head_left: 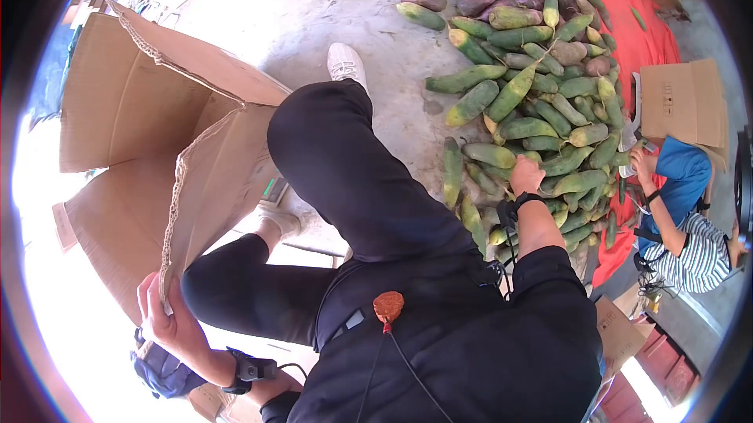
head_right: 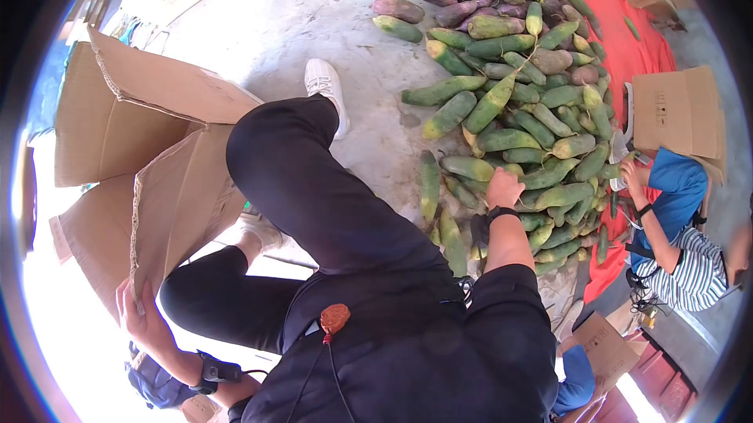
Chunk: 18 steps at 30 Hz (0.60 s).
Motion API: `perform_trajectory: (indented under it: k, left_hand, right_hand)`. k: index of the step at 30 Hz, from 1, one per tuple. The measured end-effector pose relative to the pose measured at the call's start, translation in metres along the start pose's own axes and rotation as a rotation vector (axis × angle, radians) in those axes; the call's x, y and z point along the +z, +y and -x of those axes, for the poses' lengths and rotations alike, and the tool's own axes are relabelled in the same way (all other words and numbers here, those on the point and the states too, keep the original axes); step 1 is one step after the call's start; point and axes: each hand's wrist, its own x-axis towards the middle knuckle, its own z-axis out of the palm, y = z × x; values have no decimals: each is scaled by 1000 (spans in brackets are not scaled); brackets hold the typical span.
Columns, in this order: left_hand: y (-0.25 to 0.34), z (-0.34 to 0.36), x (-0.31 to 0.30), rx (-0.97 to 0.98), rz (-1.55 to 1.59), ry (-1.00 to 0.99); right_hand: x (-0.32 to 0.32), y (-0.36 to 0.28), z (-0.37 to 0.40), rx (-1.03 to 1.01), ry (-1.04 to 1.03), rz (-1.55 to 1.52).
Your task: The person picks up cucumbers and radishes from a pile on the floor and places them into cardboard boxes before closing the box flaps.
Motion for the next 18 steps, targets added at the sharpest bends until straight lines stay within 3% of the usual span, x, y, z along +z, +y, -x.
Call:
perform_trajectory:
  k: [6, 7, 9, 11, 15, 18]
  left_hand:
    - [5, -2, -2, -21, -2, -11]
    - [10, -2, -3, -50, -25, -6]
    - [12, -2, -5, -63, -52, -13]
    - [16, -3, -7, -103, -73, -23]
    - [16, -4, -9, -125, -62, -24]
    - [10, -3, -8, -107, 16, -22]
  right_hand:
    - [-18, 0, -4, 213, -153, -269]
    - [3, 5, -16, 232, -124, -322]
    - [22, 17, -34, 47, -153, -406]
    - [27, 18, -44, 44, -105, -524]
    - [-41, -15, -24, -109, 73, -644]
    - [-103, -40, -2, -361, 255, -635]
